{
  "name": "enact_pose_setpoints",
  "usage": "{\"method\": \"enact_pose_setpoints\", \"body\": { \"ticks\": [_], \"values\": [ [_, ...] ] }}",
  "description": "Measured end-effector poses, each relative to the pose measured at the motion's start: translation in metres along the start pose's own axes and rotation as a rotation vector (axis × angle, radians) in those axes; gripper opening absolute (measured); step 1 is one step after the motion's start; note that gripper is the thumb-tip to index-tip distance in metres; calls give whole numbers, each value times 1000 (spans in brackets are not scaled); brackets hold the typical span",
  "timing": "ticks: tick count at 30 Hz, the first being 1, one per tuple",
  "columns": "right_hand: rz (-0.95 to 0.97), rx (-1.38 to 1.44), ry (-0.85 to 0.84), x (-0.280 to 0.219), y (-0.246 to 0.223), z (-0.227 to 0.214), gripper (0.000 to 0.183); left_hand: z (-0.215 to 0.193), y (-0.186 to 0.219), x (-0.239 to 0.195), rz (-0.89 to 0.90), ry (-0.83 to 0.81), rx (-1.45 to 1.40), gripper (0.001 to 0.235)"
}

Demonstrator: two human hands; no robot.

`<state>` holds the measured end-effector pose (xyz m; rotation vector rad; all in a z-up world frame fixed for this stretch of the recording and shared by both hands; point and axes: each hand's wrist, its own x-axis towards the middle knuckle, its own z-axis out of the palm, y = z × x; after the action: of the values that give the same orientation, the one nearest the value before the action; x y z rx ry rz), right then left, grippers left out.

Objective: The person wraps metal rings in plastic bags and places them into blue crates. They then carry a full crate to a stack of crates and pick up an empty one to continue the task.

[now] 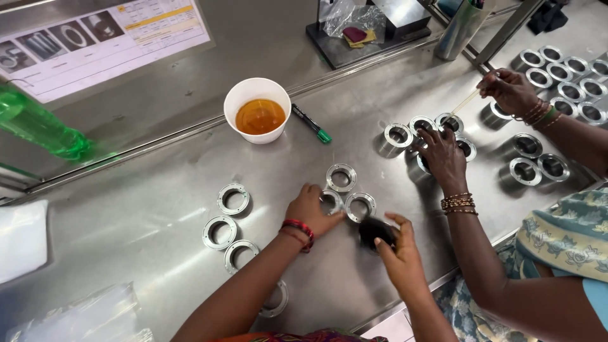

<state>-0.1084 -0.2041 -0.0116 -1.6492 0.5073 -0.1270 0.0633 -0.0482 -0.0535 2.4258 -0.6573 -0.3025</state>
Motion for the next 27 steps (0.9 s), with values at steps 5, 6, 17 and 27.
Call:
{"method": "enact_pose_setpoints", "body": {
  "ticks": [5, 6, 17, 27],
  "values": [
    [88, 44, -175, 1, -34, 16, 83, 3, -13, -40, -181, -454, -916, 59],
    [160, 58, -312, 1, -38, 20, 94, -6, -8, -55, -192, -593, -1132, 57],
    [192, 199, -371, -3, -7, 23, 88, -77, 8, -77, -42, -496, -653, 58],
    [68, 32, -84, 33, 22, -39, 35, -37, 37, 36, 233, 51, 241, 90]
  ]
}}
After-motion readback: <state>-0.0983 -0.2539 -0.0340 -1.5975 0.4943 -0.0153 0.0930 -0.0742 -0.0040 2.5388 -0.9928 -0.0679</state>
